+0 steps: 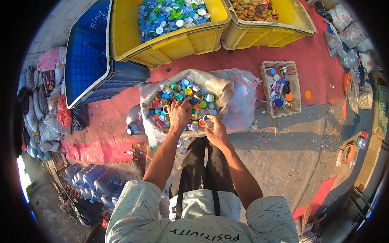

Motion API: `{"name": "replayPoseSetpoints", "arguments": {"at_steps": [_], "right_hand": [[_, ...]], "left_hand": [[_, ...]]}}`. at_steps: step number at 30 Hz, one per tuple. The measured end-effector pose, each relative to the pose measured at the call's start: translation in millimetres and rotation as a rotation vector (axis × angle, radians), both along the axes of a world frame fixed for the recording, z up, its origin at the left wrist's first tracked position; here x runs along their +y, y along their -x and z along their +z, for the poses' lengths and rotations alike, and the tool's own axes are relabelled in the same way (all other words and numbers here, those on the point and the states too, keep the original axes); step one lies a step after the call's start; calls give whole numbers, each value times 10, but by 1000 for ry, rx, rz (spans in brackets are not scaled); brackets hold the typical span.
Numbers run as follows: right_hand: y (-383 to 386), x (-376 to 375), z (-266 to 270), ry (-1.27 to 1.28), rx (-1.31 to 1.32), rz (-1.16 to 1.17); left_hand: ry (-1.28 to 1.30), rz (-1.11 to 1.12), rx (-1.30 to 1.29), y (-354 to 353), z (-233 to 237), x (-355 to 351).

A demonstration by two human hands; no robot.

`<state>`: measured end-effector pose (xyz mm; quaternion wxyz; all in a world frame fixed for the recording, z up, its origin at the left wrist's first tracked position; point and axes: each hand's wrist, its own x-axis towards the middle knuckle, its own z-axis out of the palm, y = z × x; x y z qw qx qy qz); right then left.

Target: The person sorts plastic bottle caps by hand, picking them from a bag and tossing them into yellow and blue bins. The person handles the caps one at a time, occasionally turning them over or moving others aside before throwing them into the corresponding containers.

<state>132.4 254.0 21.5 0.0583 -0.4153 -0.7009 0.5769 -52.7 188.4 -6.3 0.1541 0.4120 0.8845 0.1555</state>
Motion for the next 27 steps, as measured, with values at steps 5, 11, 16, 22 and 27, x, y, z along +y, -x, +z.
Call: {"name": "replayPoseSetpoints", "arguments": {"at_steps": [5,11,16,22,27], "right_hand": [[109,32,40,-39,-76,18],[520,106,278,-263,208,48],[672,93,334,-336,254,218],[660,-140,207,-207,248,167],[707,-206,342,-280,111,241]], "left_hand": [[-136,62,68,-60,-55,-49],[-410,247,-494,-208,393,-121],[-381,430,-870,-305,476,-279],[-430,407,-560,-402,256,-422],[-436,568,-990,-370,424,-566]]}}
